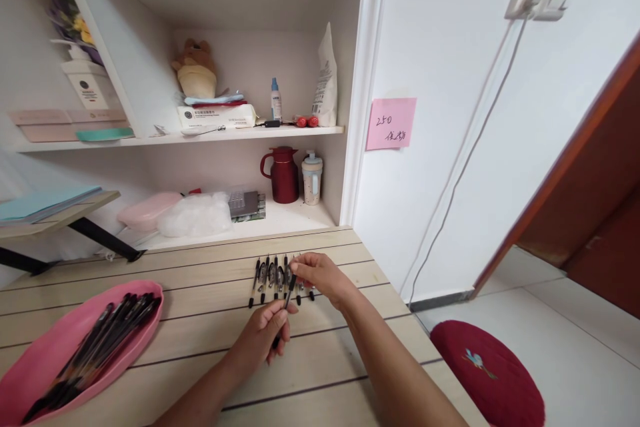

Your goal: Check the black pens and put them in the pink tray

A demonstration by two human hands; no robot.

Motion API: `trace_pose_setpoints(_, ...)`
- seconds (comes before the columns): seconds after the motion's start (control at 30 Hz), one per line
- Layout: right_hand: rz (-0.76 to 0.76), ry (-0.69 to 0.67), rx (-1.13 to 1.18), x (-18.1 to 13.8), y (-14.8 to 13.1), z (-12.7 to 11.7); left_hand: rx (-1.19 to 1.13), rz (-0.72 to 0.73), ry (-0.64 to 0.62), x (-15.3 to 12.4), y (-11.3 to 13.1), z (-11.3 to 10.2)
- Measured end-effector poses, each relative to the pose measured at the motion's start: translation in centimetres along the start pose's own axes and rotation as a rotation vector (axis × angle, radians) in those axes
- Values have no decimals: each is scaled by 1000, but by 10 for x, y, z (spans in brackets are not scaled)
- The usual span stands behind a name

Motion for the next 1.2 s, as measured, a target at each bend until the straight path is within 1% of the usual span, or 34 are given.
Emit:
trace_pose_setpoints(0.07, -7, 37, -7, 1, 0, -3, -4, 2, -5, 0, 0, 1)
trace_pose_setpoints(0.13, 2, 120, -89, 1, 2, -9, -7, 3, -8, 0, -1, 1)
trace_pose_setpoints(0.17, 9, 136, -114, 1, 3, -11, -10, 2, -6, 1, -1, 0)
trace_pose_setpoints(0.23, 16, 86, -68, 2, 5, -6, -25, -3, 0, 1, -3, -1)
trace_pose_setpoints(0.3, 6, 0, 59, 1, 4, 1, -43, -10, -2, 2, -4, -2)
trace_pose_setpoints(0.33, -2, -17, 110, 1, 3, 3, -52, -13, -3, 2, -4, -2)
trace_pose_setpoints(0.47, -5, 54, 133, 1, 3, -1, -74, -18, 4, 2, -3, -3)
trace_pose_setpoints(0.6, 13, -39, 214, 2, 5, 7, -92, -34, 28, 2, -3, -4)
trace_pose_setpoints(0.63, 8, -36, 220, 2, 6, 7, -93, -39, 35, 2, -3, -4)
trace_pose_setpoints(0.73, 1, 46, 179, 3, 7, 1, -91, -40, 50, 1, -3, -5)
trace_pose_setpoints(0.77, 8, 50, 175, 3, 8, 0, -91, -39, 55, 1, -3, -5)
trace_pose_setpoints(0.9, 14, -25, 234, 3, 9, 7, -96, -38, 61, 1, -3, -5)
trace_pose_setpoints(1.03, 1, 79, 151, 4, 9, -2, -101, -42, 64, 2, -5, -5)
trace_pose_setpoints(1.1, 20, 50, 156, 4, 10, 0, -106, -42, 70, 2, -5, -6)
trace_pose_setpoints(1.17, 29, 0, 210, 3, 8, 2, -110, -42, 73, 3, -6, -6)
trace_pose_setpoints(1.2, 25, -4, 235, 3, 8, 1, -111, -42, 73, 3, -6, -6)
Point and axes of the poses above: each hand's wrist, its own x-axis towards the middle knuckle, its own z-axis out of the palm, y = z × x, the point moved 8 cm from there along x, towards the middle knuckle, and after that the axes turned 4 degrees about x, right-handed, at the moved point
